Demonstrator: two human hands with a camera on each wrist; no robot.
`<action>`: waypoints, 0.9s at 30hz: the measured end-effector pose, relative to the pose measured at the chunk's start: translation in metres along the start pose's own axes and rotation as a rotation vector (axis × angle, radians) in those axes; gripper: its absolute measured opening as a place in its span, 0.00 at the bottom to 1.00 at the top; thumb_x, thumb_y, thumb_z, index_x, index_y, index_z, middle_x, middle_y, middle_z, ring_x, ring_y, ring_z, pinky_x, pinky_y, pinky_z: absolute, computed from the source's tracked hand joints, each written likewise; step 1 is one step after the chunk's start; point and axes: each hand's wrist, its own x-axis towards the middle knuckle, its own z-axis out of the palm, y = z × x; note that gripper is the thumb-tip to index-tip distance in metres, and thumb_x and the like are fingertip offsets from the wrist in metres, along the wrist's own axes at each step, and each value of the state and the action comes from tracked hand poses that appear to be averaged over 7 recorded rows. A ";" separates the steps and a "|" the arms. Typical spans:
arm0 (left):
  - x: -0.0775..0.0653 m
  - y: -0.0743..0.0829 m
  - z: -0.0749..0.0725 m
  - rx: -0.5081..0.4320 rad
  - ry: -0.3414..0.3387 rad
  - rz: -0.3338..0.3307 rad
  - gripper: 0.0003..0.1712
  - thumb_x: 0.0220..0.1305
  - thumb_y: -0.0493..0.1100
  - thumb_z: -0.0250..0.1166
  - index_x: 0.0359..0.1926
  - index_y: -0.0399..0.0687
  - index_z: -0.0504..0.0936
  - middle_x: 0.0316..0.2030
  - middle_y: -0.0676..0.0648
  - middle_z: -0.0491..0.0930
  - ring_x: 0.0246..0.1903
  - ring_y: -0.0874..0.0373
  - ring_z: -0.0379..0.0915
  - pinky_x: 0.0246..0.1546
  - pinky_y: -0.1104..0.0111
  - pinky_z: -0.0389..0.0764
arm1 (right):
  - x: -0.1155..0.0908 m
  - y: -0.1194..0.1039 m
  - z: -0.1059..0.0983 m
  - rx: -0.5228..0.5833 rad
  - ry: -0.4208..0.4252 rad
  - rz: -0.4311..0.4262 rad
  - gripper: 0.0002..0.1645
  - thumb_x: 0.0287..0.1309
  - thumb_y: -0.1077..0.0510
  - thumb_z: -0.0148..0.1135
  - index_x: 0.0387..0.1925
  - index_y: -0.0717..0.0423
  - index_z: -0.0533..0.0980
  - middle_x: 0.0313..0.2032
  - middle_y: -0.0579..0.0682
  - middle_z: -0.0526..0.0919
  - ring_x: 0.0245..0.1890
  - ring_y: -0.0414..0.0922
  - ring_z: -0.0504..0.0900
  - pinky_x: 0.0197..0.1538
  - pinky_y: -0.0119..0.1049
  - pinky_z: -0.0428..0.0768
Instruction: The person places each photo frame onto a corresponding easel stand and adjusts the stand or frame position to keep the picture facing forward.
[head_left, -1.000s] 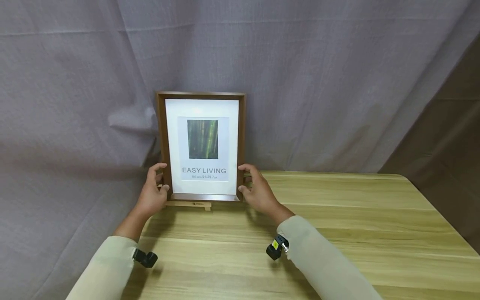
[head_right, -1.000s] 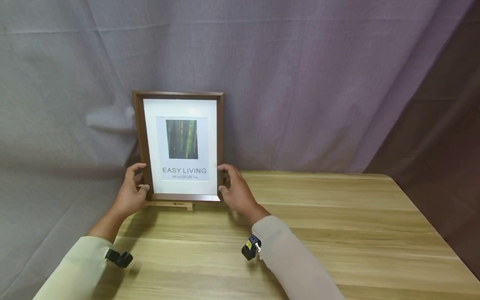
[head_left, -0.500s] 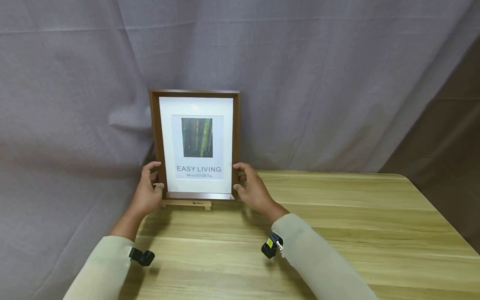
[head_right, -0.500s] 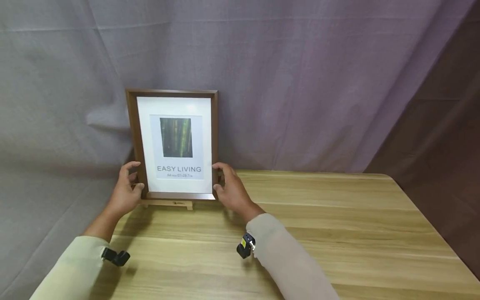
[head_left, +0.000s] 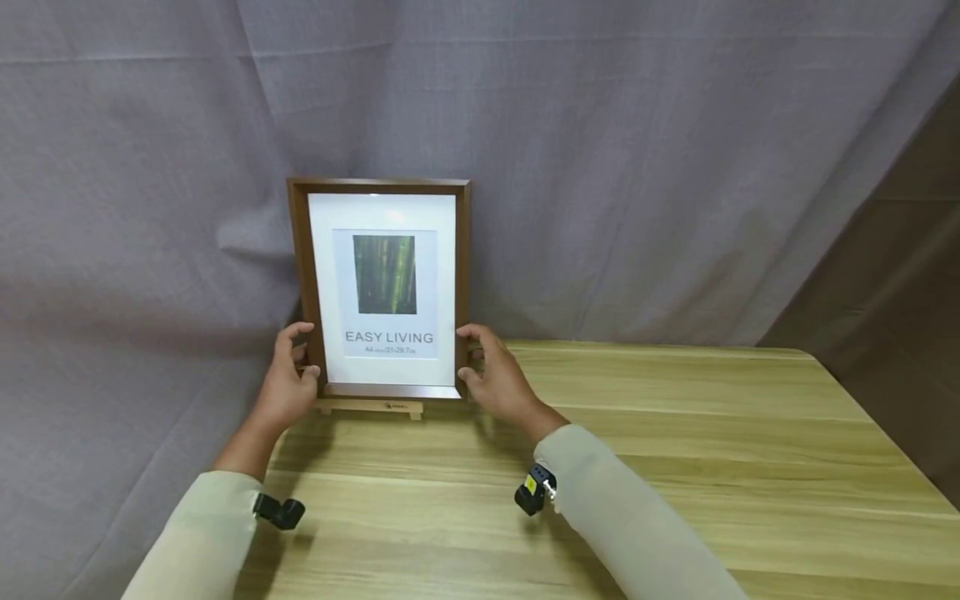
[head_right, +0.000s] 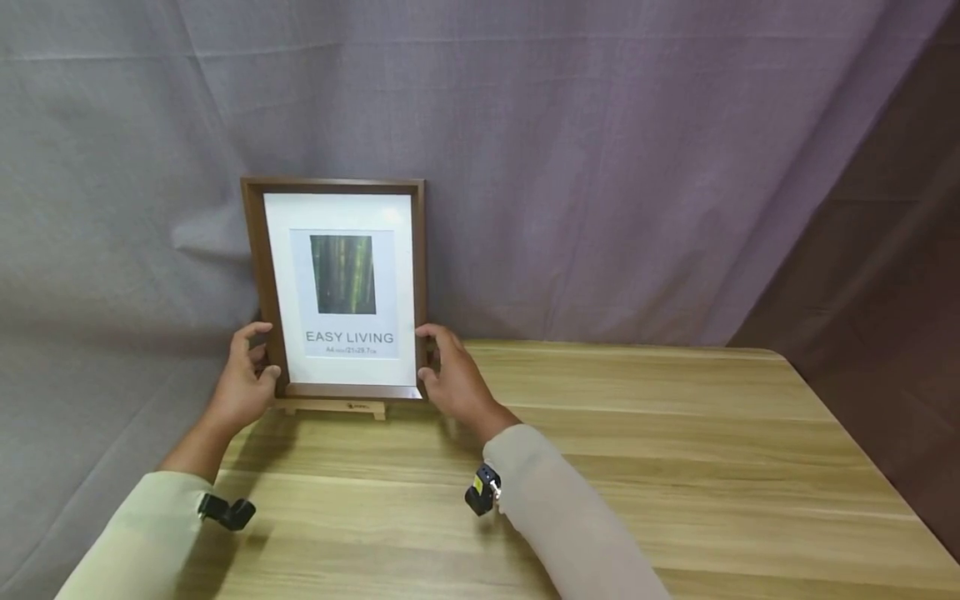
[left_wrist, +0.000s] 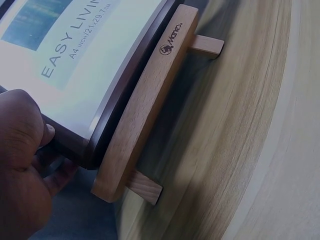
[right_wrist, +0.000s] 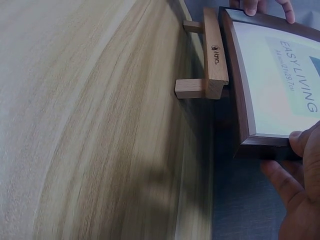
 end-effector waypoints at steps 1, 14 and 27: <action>0.000 0.000 0.000 -0.001 0.002 0.000 0.38 0.69 0.21 0.48 0.74 0.48 0.52 0.72 0.20 0.50 0.70 0.26 0.53 0.50 0.40 0.73 | 0.000 0.000 0.000 0.001 0.000 0.000 0.37 0.63 0.73 0.64 0.68 0.48 0.64 0.64 0.54 0.70 0.55 0.52 0.79 0.41 0.38 0.82; 0.000 -0.005 -0.004 -0.002 0.009 -0.011 0.38 0.70 0.21 0.49 0.75 0.48 0.51 0.73 0.22 0.49 0.71 0.28 0.52 0.52 0.40 0.71 | 0.003 -0.002 0.007 -0.005 -0.006 0.011 0.37 0.64 0.73 0.64 0.69 0.47 0.64 0.65 0.54 0.69 0.55 0.51 0.78 0.41 0.37 0.82; 0.002 -0.004 -0.008 0.033 -0.002 -0.047 0.38 0.72 0.23 0.48 0.76 0.51 0.49 0.72 0.20 0.51 0.71 0.27 0.52 0.48 0.43 0.72 | 0.007 -0.001 0.012 -0.002 -0.011 0.015 0.38 0.63 0.74 0.64 0.69 0.47 0.64 0.66 0.54 0.69 0.56 0.52 0.79 0.41 0.36 0.83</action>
